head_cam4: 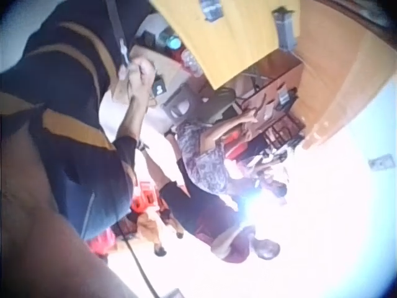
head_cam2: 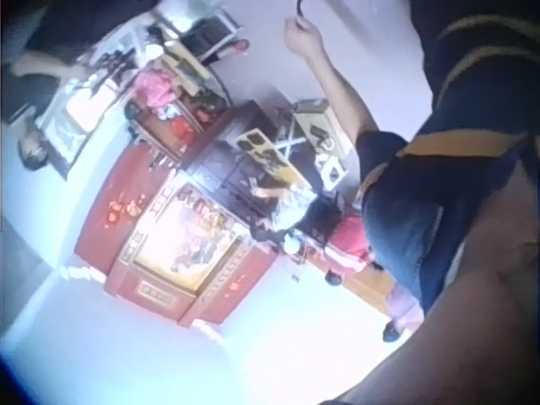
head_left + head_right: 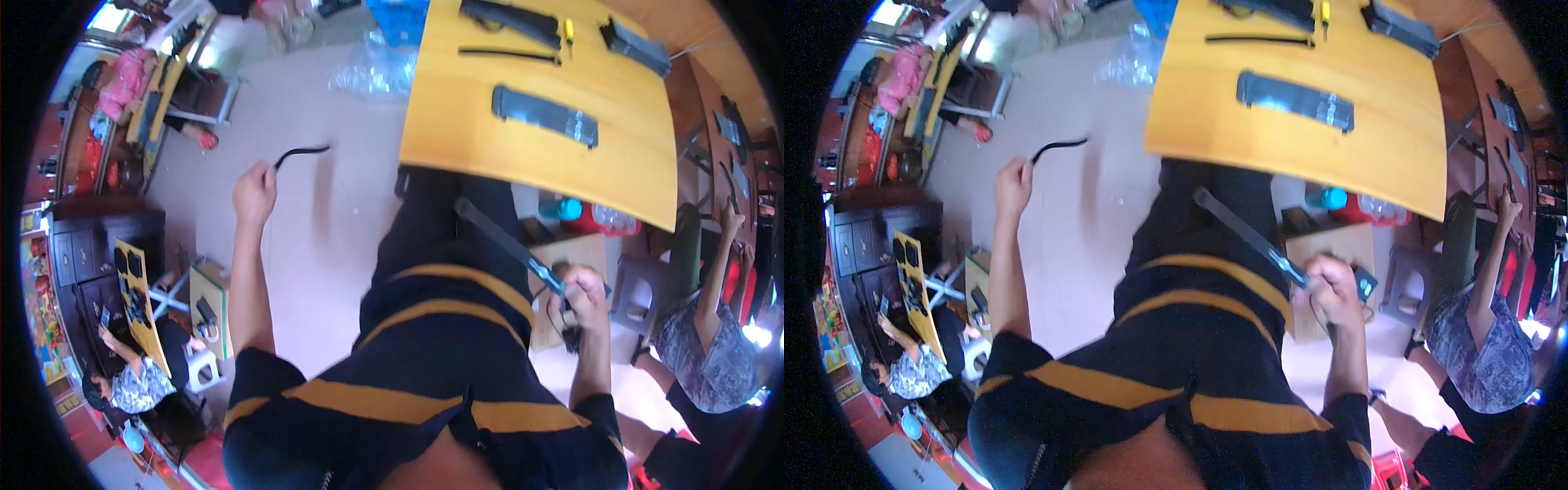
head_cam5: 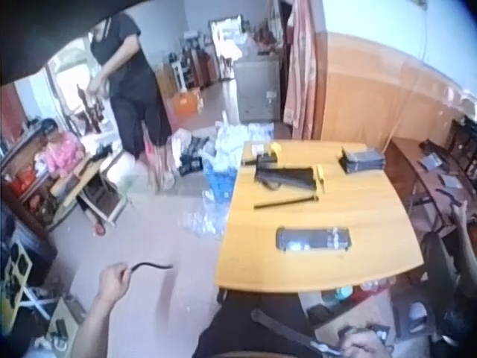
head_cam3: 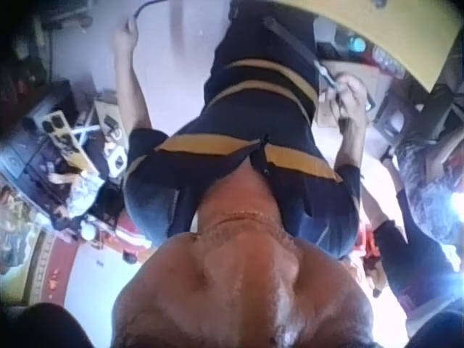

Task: Manually attaching plastic buckles and clips to nylon webbing straps.

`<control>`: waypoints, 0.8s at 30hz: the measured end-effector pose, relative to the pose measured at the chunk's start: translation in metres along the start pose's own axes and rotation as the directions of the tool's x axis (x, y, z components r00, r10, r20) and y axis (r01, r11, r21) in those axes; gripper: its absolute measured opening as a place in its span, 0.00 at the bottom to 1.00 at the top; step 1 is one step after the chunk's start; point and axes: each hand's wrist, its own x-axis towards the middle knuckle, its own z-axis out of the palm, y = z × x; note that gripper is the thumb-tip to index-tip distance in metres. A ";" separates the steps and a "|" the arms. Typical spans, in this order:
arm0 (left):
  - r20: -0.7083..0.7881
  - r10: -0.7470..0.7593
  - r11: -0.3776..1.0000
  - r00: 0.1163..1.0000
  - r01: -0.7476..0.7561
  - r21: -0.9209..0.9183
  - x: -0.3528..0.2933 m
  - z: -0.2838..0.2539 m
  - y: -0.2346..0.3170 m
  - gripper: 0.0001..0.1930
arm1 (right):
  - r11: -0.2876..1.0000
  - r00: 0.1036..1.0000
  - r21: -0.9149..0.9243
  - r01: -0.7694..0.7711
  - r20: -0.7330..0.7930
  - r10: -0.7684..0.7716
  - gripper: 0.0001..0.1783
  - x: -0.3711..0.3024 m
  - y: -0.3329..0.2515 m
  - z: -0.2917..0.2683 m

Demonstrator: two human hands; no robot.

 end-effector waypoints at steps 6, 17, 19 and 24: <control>0.281 -0.047 0.910 0.959 0.157 -0.384 0.024 -0.047 0.042 0.12 | 0.985 0.986 0.071 -0.157 0.072 0.152 0.08 -0.001 0.004 -0.002; 0.170 0.548 0.442 0.819 -0.111 -0.890 0.132 -0.118 0.287 0.10 | 0.986 0.982 0.072 -0.150 0.124 0.140 0.14 0.025 0.030 0.035; 0.122 0.659 0.332 0.743 -0.141 -0.933 0.151 -0.117 0.345 0.10 | 0.972 0.980 0.153 -0.177 0.120 0.159 0.13 0.024 0.034 0.036; 0.065 0.782 0.135 0.620 -0.066 -0.989 0.181 -0.093 0.486 0.12 | 0.969 0.987 0.194 -0.154 0.066 0.144 0.13 0.012 0.038 0.033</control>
